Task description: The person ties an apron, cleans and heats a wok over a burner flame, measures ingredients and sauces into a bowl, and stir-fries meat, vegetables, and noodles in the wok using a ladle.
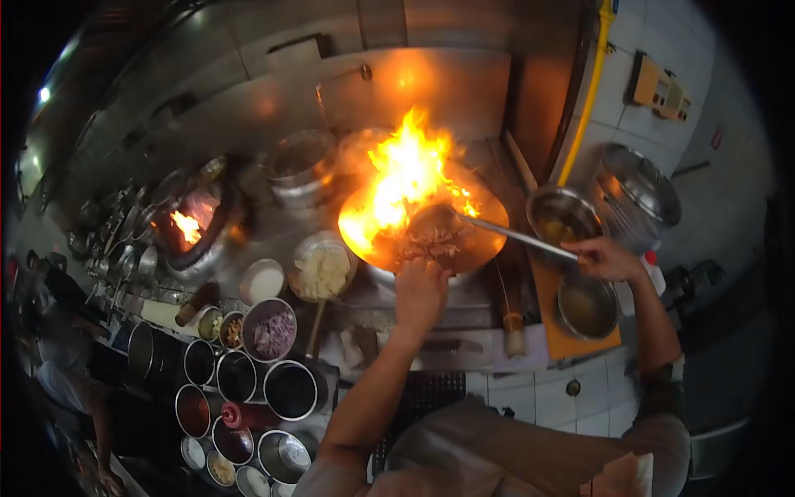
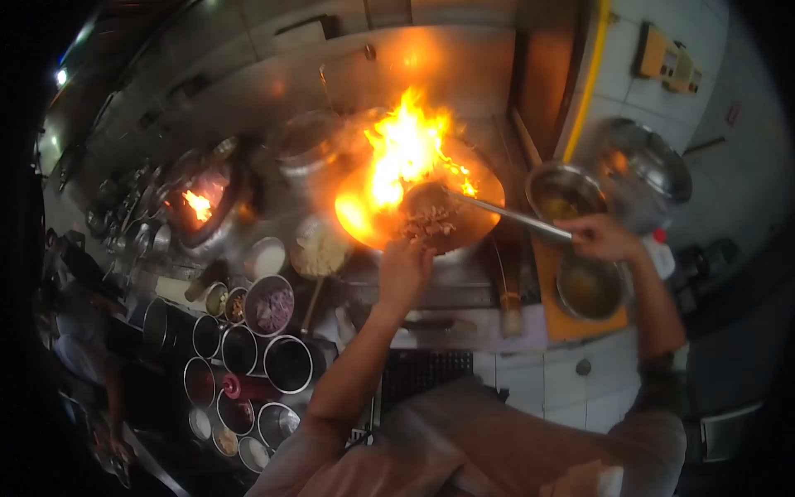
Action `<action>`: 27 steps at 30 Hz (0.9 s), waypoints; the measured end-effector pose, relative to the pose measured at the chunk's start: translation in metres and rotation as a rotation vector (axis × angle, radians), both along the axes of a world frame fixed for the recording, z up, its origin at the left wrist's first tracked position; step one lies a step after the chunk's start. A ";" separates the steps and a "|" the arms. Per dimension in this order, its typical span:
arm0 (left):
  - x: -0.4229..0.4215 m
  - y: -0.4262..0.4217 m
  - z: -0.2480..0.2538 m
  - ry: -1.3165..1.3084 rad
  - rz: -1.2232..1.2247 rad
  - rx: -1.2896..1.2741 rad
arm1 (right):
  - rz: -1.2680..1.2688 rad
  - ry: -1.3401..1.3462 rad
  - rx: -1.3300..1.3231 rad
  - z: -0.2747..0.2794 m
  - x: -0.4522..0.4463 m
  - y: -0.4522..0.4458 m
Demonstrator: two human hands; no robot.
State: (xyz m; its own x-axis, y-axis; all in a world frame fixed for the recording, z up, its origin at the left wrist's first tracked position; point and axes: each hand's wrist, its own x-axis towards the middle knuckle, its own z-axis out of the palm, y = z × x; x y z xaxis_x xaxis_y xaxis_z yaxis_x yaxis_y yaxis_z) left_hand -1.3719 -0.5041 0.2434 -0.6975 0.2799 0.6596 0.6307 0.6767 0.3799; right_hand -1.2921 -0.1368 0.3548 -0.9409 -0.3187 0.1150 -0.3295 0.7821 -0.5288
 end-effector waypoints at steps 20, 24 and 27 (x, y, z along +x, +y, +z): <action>-0.009 0.007 -0.055 -0.133 0.024 -0.037 | -0.151 -0.068 0.085 -0.018 -0.014 -0.032; 0.046 -0.022 -0.036 -0.040 -0.016 -0.011 | -0.243 -0.015 0.064 -0.011 0.009 0.006; 0.002 -0.014 -0.015 -0.117 0.016 -0.045 | -0.242 -0.145 0.010 0.016 0.020 0.042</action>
State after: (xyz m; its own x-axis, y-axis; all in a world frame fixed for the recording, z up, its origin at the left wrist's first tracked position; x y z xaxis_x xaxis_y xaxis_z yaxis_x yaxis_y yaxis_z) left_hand -1.3702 -0.5182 0.2279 -0.7739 0.2956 0.5601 0.5725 0.7046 0.4192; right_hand -1.2723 -0.0949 0.3709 -0.9962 -0.0827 -0.0282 -0.0538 0.8346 -0.5482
